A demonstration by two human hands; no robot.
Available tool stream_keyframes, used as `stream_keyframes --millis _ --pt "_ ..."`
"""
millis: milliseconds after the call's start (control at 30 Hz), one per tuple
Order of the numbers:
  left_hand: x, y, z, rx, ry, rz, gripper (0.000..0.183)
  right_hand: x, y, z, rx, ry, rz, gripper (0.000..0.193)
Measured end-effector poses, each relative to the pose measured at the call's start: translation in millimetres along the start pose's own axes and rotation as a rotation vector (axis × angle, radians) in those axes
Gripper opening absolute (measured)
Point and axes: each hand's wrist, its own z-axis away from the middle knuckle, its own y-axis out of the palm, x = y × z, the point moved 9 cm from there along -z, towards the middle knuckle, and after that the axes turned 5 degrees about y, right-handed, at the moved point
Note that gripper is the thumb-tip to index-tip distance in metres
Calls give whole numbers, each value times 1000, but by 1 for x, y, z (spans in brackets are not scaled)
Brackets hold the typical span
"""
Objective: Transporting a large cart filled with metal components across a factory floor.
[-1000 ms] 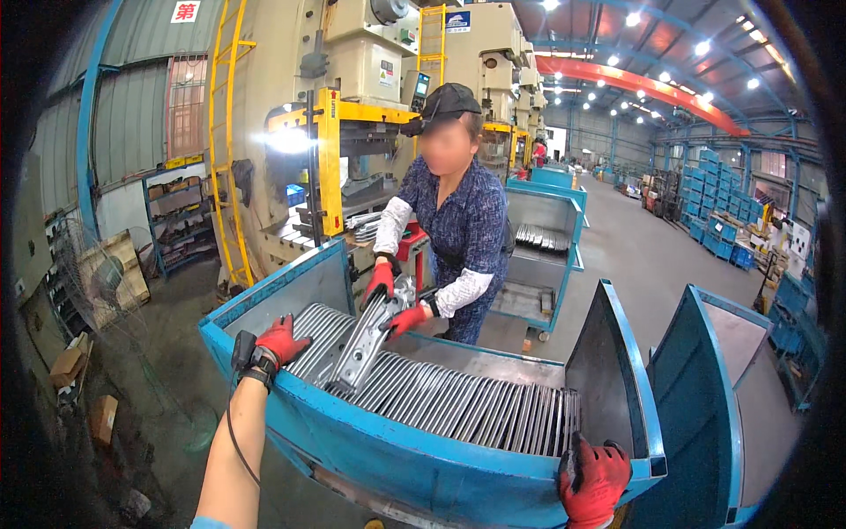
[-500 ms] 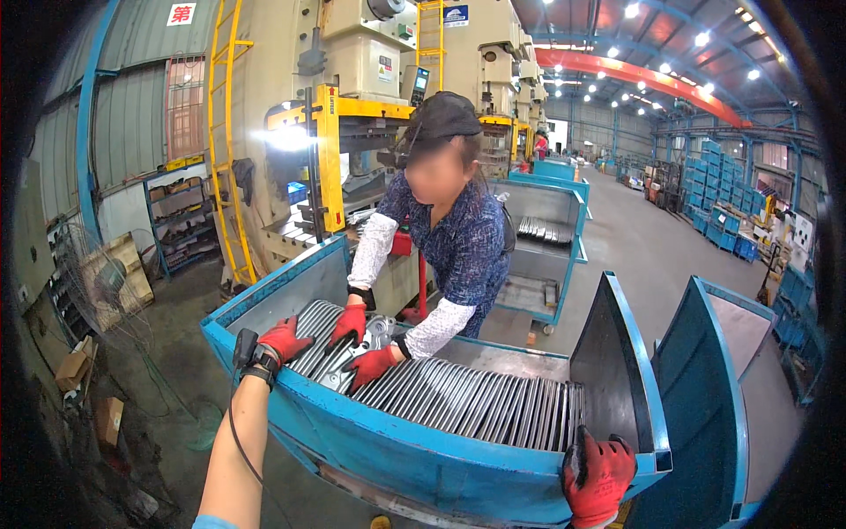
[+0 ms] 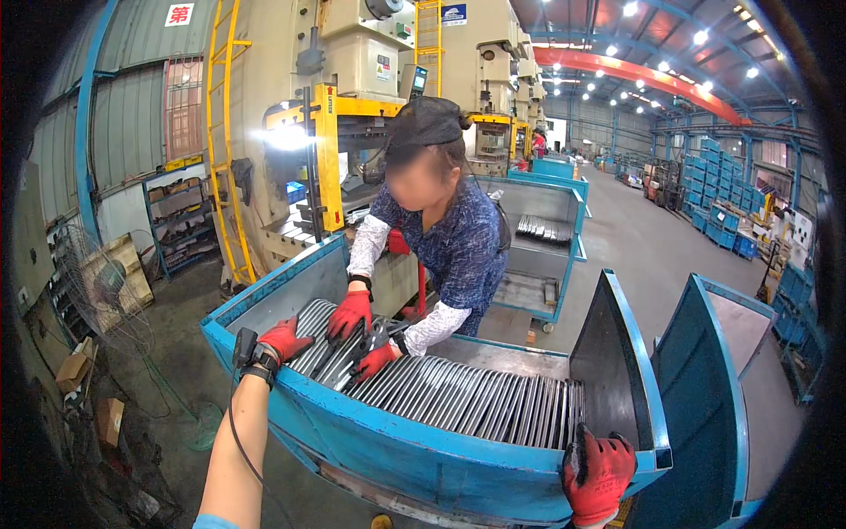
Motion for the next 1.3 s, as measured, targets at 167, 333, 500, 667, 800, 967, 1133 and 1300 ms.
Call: stream_keyframes --millis 167,333,500,667,800,967,1133,1300 --pt "1 2 -2 8 12 -1 74 -1 1 -1 12 8 -6 57" --pt "4 6 -3 8 18 -1 73 0 -2 0 -9 -6 -8 56" --pt "4 5 -2 23 12 -3 73 1 -1 -2 18 -2 -36 55" --pt "-3 4 0 55 15 11 73 3 -4 0 -25 -8 -5 54" --pt "-4 0 2 36 14 20 74 2 -2 2 -18 -3 -29 56" --pt "-3 1 1 21 46 24 75 2 -3 3 -48 -23 -19 56" --pt "-3 4 -1 27 56 32 75 3 -2 1 -38 -5 -6 52" --pt "-3 3 -1 24 65 56 73 6 -7 -3 -43 -6 -26 52"
